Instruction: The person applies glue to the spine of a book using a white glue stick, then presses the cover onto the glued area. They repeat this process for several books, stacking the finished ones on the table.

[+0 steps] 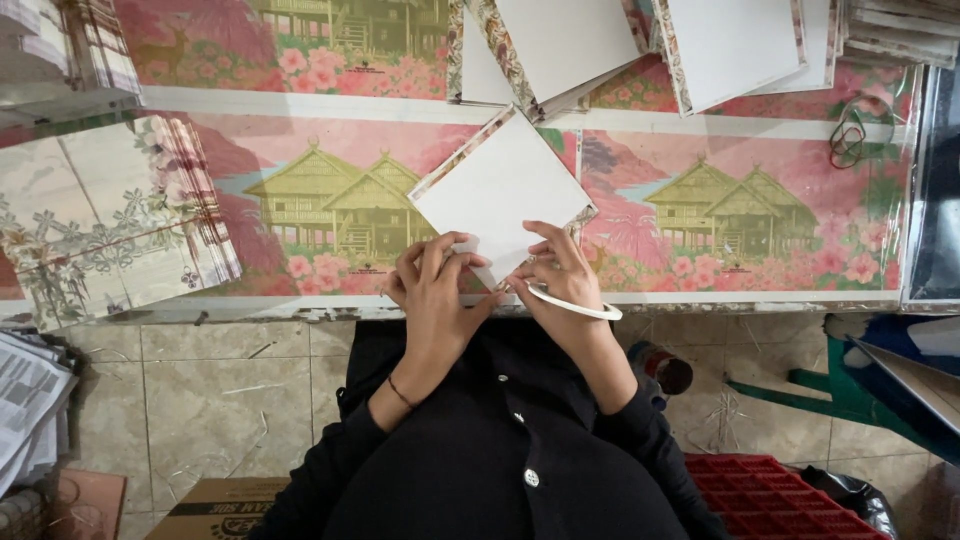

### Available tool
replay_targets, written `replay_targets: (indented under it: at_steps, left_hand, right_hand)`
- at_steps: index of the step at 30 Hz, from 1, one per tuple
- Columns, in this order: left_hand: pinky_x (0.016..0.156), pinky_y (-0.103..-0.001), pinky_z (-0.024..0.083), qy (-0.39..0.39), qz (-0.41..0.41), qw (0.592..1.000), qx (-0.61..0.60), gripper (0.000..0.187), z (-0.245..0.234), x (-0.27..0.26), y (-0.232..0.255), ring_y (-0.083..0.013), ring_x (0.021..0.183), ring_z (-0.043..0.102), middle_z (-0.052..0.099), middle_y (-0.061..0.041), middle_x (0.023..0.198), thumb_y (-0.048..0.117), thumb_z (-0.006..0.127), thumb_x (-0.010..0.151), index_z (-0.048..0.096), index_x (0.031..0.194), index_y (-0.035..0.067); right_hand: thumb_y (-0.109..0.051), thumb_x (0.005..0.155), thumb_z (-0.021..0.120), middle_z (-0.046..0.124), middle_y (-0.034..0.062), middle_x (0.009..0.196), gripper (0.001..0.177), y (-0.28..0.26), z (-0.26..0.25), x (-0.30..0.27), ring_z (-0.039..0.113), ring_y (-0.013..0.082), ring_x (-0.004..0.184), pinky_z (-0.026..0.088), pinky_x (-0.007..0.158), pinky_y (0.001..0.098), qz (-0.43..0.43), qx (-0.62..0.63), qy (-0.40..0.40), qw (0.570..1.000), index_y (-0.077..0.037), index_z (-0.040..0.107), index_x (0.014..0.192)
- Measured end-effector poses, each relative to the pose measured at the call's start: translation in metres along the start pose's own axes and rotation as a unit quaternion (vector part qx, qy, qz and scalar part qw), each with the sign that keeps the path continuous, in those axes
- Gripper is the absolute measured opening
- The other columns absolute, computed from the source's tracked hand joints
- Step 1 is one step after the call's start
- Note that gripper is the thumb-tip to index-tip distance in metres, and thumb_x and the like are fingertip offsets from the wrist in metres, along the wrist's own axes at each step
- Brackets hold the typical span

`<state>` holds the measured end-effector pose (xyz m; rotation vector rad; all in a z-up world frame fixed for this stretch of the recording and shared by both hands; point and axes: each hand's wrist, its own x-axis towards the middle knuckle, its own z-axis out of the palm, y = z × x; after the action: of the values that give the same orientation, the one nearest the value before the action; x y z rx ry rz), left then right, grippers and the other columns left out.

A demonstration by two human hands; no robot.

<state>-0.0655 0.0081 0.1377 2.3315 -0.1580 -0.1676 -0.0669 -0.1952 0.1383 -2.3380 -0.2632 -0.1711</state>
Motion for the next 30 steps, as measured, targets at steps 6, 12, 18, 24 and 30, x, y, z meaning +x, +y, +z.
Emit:
replay_targets:
  at_steps: [6, 12, 18, 24, 30]
  left_hand:
    - [0.106, -0.069, 0.023, 0.001, 0.000, 1.000, 0.018, 0.040, 0.007, 0.000, -0.002, -0.0375, 0.139, 0.032, 0.048, 0.006, 0.147, 0.035, 0.094, 0.081, 0.069, 0.108, 0.019]
    - [0.105, -0.075, 0.024, -0.009, -0.008, 1.000, 0.028, 0.042, 0.008, 0.002, -0.004, -0.0412, 0.139, 0.032, 0.047, 0.003, 0.145, 0.031, 0.097, 0.079, 0.066, 0.106, 0.019]
    - [0.104, -0.075, 0.025, -0.039, -0.033, 0.998, 0.035, 0.043, 0.001, 0.005, 0.003, -0.0433, 0.139, 0.030, 0.043, 0.000, 0.140, 0.031, 0.097, 0.077, 0.066, 0.105, 0.019]
    - [0.105, -0.075, 0.025, -0.065, -0.047, 0.996, 0.051, 0.042, -0.006, 0.007, 0.009, -0.0433, 0.138, 0.030, 0.040, -0.002, 0.136, 0.034, 0.096, 0.081, 0.066, 0.106, 0.019]
    - [0.105, -0.073, 0.027, -0.075, -0.053, 0.994, 0.057, 0.045, -0.006, 0.008, 0.009, -0.0439, 0.139, 0.029, 0.040, -0.002, 0.137, 0.037, 0.097, 0.080, 0.066, 0.107, 0.020]
  right_hand:
    - [-0.012, 0.091, 0.087, 0.064, 0.0126, 0.147, 0.008, 0.007, -0.013, 0.002, 0.076, 0.0343, 0.112, 0.063, 0.103, 0.0412, 0.012, 0.070, -0.033, 0.997, -0.007, 0.085, 0.097]
    - [-0.011, 0.088, 0.090, 0.064, 0.0162, 0.145, 0.007, 0.020, -0.036, 0.017, 0.076, 0.0340, 0.107, 0.064, 0.099, 0.0420, -0.019, 0.058, -0.026, 0.998, -0.007, 0.085, 0.092]
    - [0.007, 0.085, 0.086, 0.062, 0.0232, 0.142, 0.011, 0.052, -0.086, 0.036, 0.075, 0.0387, 0.102, 0.066, 0.092, 0.0447, 0.000, 0.025, 0.043, 0.999, -0.001, 0.083, 0.092]
    - [0.009, 0.080, 0.085, 0.062, 0.0196, 0.140, 0.014, 0.085, -0.085, 0.039, 0.075, 0.0355, 0.102, 0.067, 0.089, 0.0432, 0.018, -0.006, 0.105, 0.994, 0.002, 0.082, 0.092]
    - [0.005, 0.077, 0.086, 0.063, 0.0160, 0.139, 0.014, 0.084, -0.076, 0.043, 0.076, 0.0335, 0.102, 0.066, 0.090, 0.0432, 0.038, -0.021, 0.111, 0.993, -0.001, 0.083, 0.089]
